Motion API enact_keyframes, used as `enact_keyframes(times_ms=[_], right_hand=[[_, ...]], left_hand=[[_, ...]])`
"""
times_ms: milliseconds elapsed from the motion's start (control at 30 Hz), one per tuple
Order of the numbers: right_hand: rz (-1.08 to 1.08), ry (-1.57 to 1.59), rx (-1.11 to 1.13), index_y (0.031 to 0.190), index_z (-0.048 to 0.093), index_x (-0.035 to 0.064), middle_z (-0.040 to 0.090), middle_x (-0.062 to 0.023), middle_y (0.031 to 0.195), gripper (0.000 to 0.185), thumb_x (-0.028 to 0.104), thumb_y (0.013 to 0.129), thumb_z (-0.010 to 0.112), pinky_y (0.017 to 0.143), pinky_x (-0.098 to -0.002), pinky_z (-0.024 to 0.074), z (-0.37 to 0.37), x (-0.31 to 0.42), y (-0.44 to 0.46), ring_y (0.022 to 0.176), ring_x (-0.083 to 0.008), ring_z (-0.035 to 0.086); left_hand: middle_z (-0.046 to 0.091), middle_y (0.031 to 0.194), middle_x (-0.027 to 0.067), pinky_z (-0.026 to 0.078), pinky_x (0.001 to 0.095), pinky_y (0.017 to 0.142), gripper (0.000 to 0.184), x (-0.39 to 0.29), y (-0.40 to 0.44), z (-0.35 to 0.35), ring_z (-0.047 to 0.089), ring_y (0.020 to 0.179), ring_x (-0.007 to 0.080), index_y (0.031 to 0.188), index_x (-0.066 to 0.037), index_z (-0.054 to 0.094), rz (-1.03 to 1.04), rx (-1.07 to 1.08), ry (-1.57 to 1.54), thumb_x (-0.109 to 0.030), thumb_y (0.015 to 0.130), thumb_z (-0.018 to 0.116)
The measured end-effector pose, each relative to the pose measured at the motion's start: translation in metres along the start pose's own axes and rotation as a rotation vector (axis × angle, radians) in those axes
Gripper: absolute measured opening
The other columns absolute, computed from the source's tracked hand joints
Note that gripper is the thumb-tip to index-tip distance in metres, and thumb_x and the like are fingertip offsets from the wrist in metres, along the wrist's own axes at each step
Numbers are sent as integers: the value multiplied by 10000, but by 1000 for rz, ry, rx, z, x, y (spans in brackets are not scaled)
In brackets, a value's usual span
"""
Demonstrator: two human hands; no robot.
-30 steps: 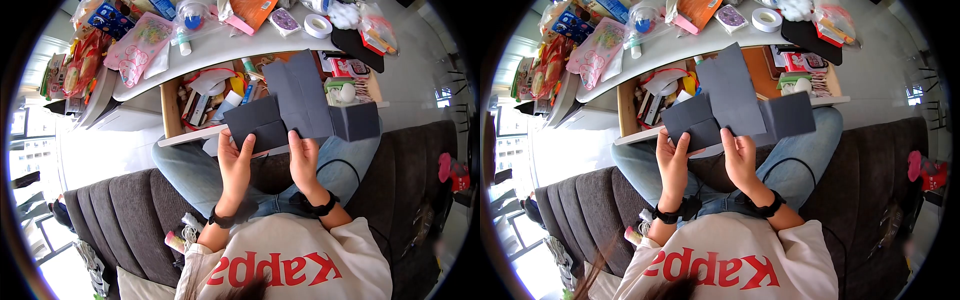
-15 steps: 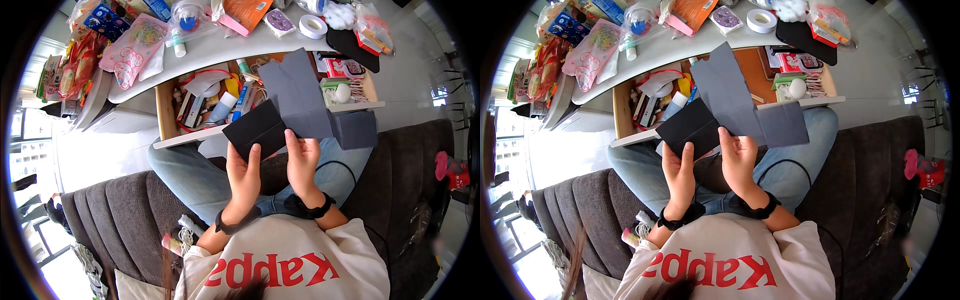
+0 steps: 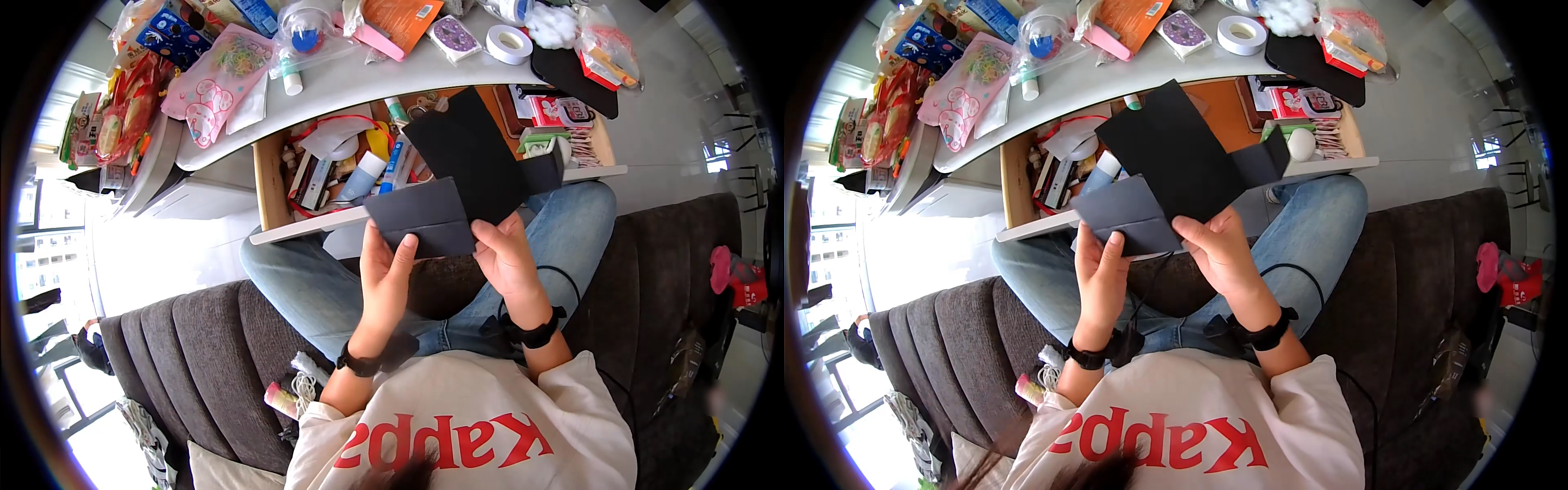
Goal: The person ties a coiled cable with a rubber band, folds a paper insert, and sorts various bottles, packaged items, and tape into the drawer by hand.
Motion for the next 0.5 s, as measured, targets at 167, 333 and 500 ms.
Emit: enact_keyframes(times_ms=[167, 333, 500], right_hand=[[52, -90, 34, 1191, 467, 0, 545, -56, 1145, 462, -51, 756, 613, 923, -295, 401, 3, -13, -5, 1059, -148, 513], [79, -256, 8, 1184, 471, -12, 542, -49, 1145, 460, -25, 755, 636, 889, -287, 425, 3, -28, -5, 1055, -129, 502], [103, -391, -59, 1135, 508, -10, 527, -48, 1117, 380, 26, 779, 638, 868, -273, 420, -1, -31, -7, 1026, -129, 501]], left_hand=[[434, 1253, 121, 317, 291, 984, 458, 15, 9, -10, 421, 1169, 190, 1302, 1, 284, -16, 10, 56, 12, 876, 450], [459, 1243, 76, 364, 240, 935, 428, 24, 0, -10, 461, 1107, 136, 1312, -11, 320, 61, -111, 208, 0, 897, 424], [457, 1214, 64, 341, 257, 928, 390, 22, -7, -1, 407, 1136, 111, 1288, -36, 349, 27, 48, -333, -225, 947, 347]])
Point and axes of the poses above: each hand's wrist, its own y-axis towards the middle knuckle, its own z-axis out of the palm, x = y × z, the point moved 4 cm from there along y, towards the middle knuckle
